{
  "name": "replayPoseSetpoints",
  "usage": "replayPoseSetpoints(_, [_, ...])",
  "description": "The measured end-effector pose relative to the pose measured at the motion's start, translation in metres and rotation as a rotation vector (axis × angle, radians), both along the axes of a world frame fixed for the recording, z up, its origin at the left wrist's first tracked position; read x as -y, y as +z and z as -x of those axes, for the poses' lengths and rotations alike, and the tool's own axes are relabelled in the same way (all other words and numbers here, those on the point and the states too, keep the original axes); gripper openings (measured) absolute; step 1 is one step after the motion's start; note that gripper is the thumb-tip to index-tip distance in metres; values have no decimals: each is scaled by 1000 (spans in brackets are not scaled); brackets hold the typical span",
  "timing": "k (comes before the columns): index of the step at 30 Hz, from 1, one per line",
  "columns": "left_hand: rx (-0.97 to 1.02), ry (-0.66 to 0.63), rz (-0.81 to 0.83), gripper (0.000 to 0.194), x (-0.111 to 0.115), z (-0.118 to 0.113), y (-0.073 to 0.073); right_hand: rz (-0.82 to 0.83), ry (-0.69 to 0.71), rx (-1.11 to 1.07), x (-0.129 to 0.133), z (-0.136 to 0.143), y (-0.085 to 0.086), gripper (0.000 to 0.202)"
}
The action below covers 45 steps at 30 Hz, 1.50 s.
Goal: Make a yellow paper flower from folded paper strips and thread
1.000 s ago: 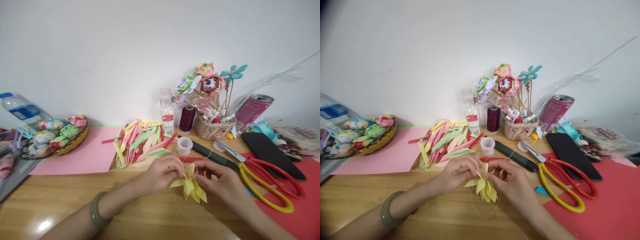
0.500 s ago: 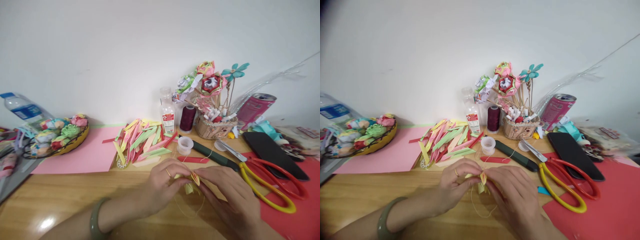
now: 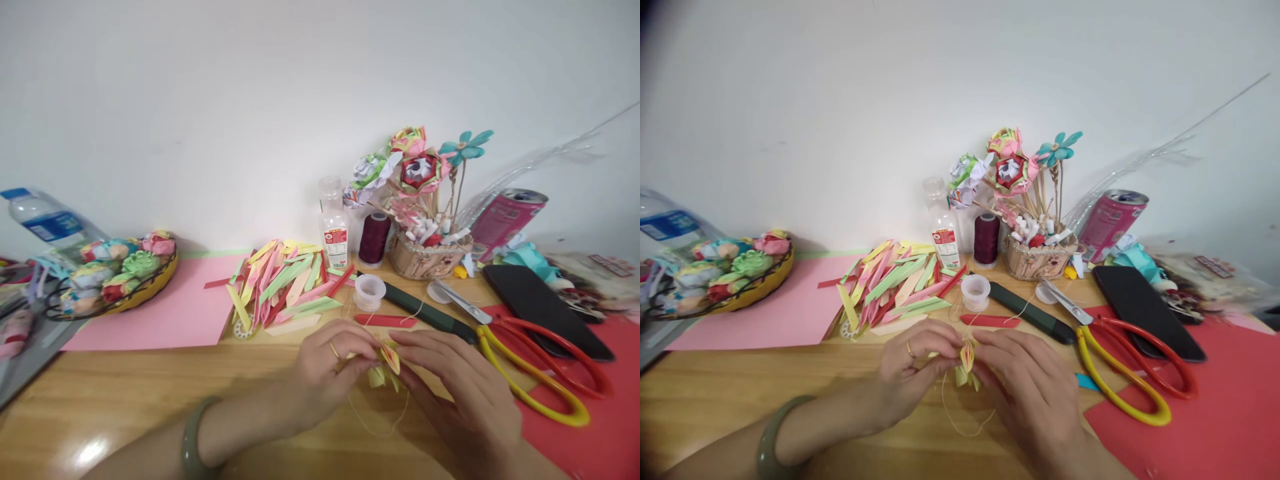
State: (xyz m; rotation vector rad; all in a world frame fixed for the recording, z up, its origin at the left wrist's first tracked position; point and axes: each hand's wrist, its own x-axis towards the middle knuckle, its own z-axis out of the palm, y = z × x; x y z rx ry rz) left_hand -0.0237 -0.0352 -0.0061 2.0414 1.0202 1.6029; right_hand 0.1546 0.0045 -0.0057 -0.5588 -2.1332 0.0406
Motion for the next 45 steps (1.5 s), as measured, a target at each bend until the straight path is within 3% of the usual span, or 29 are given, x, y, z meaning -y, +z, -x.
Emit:
replayPoseSetpoints(19, [-38, -46, 58, 11, 1, 4, -1, 50, 46, -53, 1, 0, 0, 16])
replayPoseSetpoints(29, [-112, -103, -28, 14, -1, 7, 1, 69, 64, -23, 1, 0, 4, 16])
replayPoseSetpoints(35, [-176, -103, -176, 17, -3, 9, 1, 22, 69, -41, 1, 2, 6, 14])
replayPoseSetpoints(45, [-272, -157, -267, 15, -4, 13, 2, 31, 125, -8, 2, -1, 2, 17])
